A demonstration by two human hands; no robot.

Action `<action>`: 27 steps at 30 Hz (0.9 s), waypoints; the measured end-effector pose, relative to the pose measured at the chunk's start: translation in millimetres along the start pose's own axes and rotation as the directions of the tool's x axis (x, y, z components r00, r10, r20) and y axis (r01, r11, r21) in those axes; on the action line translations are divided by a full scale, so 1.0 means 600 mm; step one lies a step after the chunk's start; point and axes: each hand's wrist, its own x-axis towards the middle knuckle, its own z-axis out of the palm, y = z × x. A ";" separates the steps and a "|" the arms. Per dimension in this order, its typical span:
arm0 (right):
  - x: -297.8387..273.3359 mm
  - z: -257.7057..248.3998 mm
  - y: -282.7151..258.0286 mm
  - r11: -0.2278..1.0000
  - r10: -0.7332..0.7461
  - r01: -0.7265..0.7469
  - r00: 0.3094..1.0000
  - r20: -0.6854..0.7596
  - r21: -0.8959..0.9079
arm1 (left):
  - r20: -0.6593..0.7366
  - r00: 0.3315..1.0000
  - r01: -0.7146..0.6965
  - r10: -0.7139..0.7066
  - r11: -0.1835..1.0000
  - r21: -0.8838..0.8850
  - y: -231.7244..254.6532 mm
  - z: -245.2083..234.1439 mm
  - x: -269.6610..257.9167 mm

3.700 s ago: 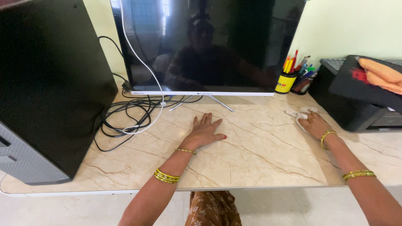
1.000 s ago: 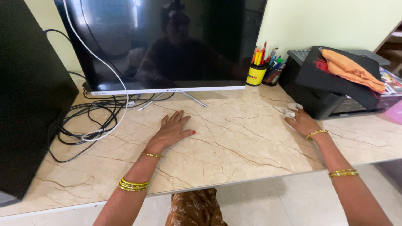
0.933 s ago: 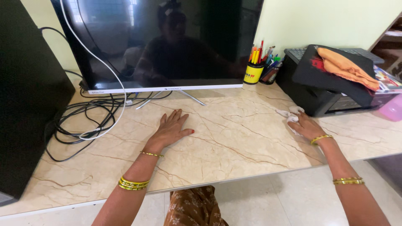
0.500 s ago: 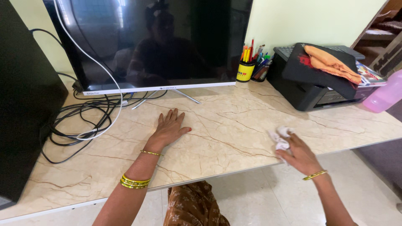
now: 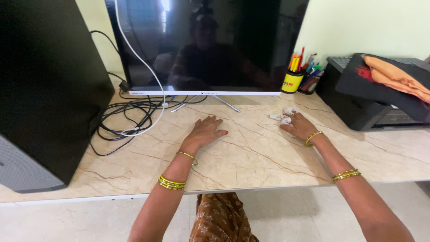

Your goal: The person wipes a marble-topped desk with a white cloth, moving the cloth back and forth across the surface in front of a monitor and computer tower. The person repeatedly wipes the same areas without moving objects aside.

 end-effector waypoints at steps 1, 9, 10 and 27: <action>0.015 0.008 -0.025 0.992 -0.100 0.100 0.995 -0.002 -0.082 | -0.044 0.999 -0.006 0.004 1.000 -0.026 0.001 -0.013 -0.002; 0.072 -0.028 -0.326 0.918 -0.373 0.370 0.928 -0.001 0.144 | -0.453 0.886 0.021 -0.103 0.983 -0.182 -0.014 -0.099 -0.026; 0.096 -0.032 -0.345 0.905 -0.405 0.405 0.914 -0.028 0.128 | -0.484 0.868 0.010 -0.112 0.978 -0.209 -0.017 -0.104 -0.026; 0.157 -0.042 -0.575 0.827 -0.549 0.523 0.830 0.101 0.205 | -0.521 0.828 0.071 -0.207 0.960 -0.269 -0.063 -0.108 -0.021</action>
